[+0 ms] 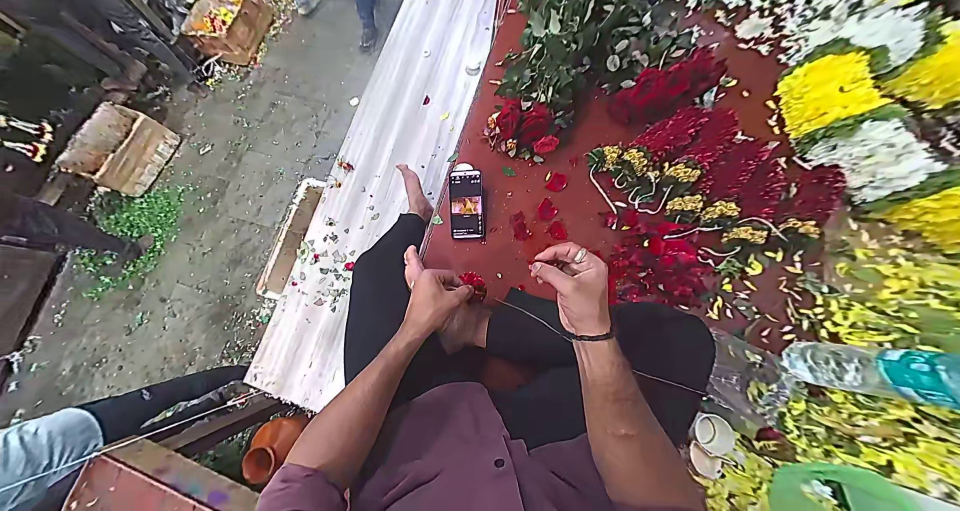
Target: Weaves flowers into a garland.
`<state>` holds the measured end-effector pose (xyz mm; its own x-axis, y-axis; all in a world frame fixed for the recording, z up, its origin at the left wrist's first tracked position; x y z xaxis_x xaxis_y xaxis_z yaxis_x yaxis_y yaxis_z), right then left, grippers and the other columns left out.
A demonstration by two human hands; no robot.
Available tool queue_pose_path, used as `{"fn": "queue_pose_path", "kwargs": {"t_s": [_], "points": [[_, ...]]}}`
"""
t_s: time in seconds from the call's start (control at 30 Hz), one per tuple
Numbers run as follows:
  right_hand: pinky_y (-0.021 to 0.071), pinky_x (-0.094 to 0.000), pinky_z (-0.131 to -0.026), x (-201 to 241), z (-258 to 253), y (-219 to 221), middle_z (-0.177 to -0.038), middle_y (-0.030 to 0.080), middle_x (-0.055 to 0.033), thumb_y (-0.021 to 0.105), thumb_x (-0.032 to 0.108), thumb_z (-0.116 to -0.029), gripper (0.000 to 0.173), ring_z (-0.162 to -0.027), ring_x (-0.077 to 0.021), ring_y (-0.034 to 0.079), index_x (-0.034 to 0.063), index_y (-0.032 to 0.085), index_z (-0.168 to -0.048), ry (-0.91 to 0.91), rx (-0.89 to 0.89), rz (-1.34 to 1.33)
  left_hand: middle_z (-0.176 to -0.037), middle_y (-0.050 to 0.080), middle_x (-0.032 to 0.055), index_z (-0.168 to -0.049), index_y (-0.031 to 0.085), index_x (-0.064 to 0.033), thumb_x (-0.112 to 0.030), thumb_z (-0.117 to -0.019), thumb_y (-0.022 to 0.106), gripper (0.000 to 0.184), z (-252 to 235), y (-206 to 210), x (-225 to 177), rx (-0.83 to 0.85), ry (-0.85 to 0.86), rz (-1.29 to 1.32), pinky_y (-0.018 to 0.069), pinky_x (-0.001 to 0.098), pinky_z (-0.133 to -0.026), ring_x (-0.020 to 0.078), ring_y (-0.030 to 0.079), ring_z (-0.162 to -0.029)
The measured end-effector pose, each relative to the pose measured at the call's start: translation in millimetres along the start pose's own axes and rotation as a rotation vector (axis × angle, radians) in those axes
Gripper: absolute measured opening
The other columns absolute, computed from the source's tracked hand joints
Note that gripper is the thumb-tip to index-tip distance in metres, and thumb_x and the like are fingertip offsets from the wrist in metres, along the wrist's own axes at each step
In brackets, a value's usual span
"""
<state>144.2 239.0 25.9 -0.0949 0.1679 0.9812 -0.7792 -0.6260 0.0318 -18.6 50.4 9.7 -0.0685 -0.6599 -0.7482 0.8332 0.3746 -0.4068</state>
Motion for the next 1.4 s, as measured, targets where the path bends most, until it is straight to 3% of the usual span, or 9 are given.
{"fn": "queue_pose_path", "kwargs": {"t_s": [0.17, 0.43, 0.57, 0.77, 1.0, 1.1, 1.2, 1.33, 1.4], "points": [[0.0617, -0.0368, -0.066, 0.4, 30.8, 30.3, -0.084, 0.074, -0.0137, 0.079, -0.006, -0.0745, 0.049, -0.072, -0.0234, 0.072, 0.0027, 0.057, -0.118, 0.203, 0.125, -0.086, -0.07, 0.071, -0.0008, -0.08, 0.078, -0.0131, -0.028, -0.0863, 0.081, 0.017, -0.8, 0.7, -5.7, 0.014, -0.027, 0.021, 0.0571, 0.0395, -0.065, 0.0111, 0.066, -0.063], [0.0617, -0.0352, -0.06, -37.6, 28.7, 48.3, -0.079, 0.074, -0.0083, 0.087, 0.004, -0.0728, 0.053, -0.064, -0.0204, 0.072, 0.0051, 0.057, -0.116, 0.302, 0.163, 0.176, -0.083, 0.075, -0.0014, -0.098, 0.081, -0.0146, -0.021, -0.0884, 0.07, 0.016, 2.7, 3.9, -20.1, 0.179, 0.039, -0.054, 0.0575, 0.0365, -0.071, 0.0082, 0.068, -0.074], [0.0595, -0.0348, -0.056, -39.3, 27.7, 42.9, -0.071, 0.069, -0.0064, 0.09, 0.008, -0.0704, 0.061, -0.057, -0.0183, 0.067, 0.0065, 0.057, -0.121, 0.344, 0.161, 0.239, -0.08, 0.074, -0.0025, -0.093, 0.081, -0.0141, -0.034, -0.0899, 0.078, 0.021, 0.5, 7.3, -19.4, 0.229, 0.114, -0.021, 0.0583, 0.034, -0.071, 0.006, 0.068, -0.071], [0.0502, -0.0271, -0.052, -41.6, 23.5, 27.5, -0.07, 0.064, -0.0031, 0.088, 0.009, -0.0724, 0.075, -0.055, -0.0114, 0.057, 0.0054, 0.052, -0.137, 0.438, 0.227, 0.15, -0.078, 0.074, -0.002, -0.089, 0.079, -0.0111, -0.026, -0.0911, 0.075, 0.015, -5.3, 8.6, -14.4, 0.276, 0.067, -0.016, 0.0562, 0.0322, -0.07, 0.0053, 0.066, -0.069], [0.0585, -0.04, -0.093, -50.3, 26.4, 28.5, -0.128, 0.067, -0.0096, 0.085, 0.029, -0.0771, 0.08, -0.111, -0.0199, 0.068, 0.0109, 0.051, -0.147, 0.434, 0.57, 0.321, -0.063, 0.064, -0.0028, -0.07, 0.072, -0.0129, -0.029, -0.0848, 0.075, 0.022, -7.7, -5.0, -12.3, 0.196, -0.058, -0.127, 0.0505, 0.0389, -0.06, 0.0096, 0.059, -0.059], [0.0611, -0.0334, -0.073, -49.5, 28.1, 34.5, -0.102, 0.074, -0.0062, 0.08, 0.028, -0.0853, 0.043, -0.082, -0.0136, 0.071, 0.0052, 0.07, -0.121, 0.326, 0.501, 0.333, -0.06, 0.061, -0.0019, -0.067, 0.069, -0.0138, -0.031, -0.083, 0.077, 0.025, -10.8, -13.5, -10.9, 0.125, -0.1, -0.165, 0.0484, 0.0421, -0.057, 0.0127, 0.058, -0.057], [0.0569, -0.0288, -0.07, -34.8, 20.8, 24.5, -0.081, 0.074, 0.0028, 0.076, 0.024, -0.0888, 0.012, -0.073, -0.0048, 0.067, 0.0121, 0.079, -0.088, 0.18, 0.462, 0.376, -0.065, 0.065, -0.0005, -0.068, 0.071, -0.0176, -0.036, -0.0803, 0.077, 0.023, -11.7, -21.1, -14.0, 0.043, -0.137, -0.273, 0.0517, 0.0499, -0.062, 0.0184, 0.063, -0.065], [0.0555, -0.0229, -0.067, -10.9, 23.6, 26.7, -0.08, 0.071, 0.0038, 0.074, 0.02, -0.0905, 0.011, -0.072, -0.0032, 0.065, 0.0109, 0.078, -0.087, 0.048, 0.535, 0.199, -0.079, 0.071, 0.0062, -0.075, 0.073, -0.0136, -0.036, -0.0823, 0.075, 0.023, -2.5, -15.3, -55.4, 0.185, -0.074, -0.624, 0.0438, 0.0651, -0.099, 0.0292, 0.069, -0.09], [0.0574, -0.0247, -0.069, -3.5, 21.2, 23.3, -0.081, 0.071, 0.0015, 0.075, 0.018, -0.0906, 0.01, -0.075, -0.0063, 0.066, 0.009, 0.078, -0.088, -0.037, 0.505, 0.129, -0.084, 0.072, 0.0094, -0.084, 0.075, -0.0099, -0.03, -0.0855, 0.076, 0.02, 14.0, -6.6, -85.5, 0.461, 0.039, -0.726, 0.048, 0.069, -0.089, 0.0334, 0.069, -0.091]]}}
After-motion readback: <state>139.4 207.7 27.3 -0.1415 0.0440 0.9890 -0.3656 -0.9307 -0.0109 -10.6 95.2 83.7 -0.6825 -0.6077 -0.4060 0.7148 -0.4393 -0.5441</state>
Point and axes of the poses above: each hand's wrist, its own z-axis away from the middle knuckle, its own y-axis out of the palm, x = y × z, the point moved 4 cm from there along -z, towards the middle knuckle
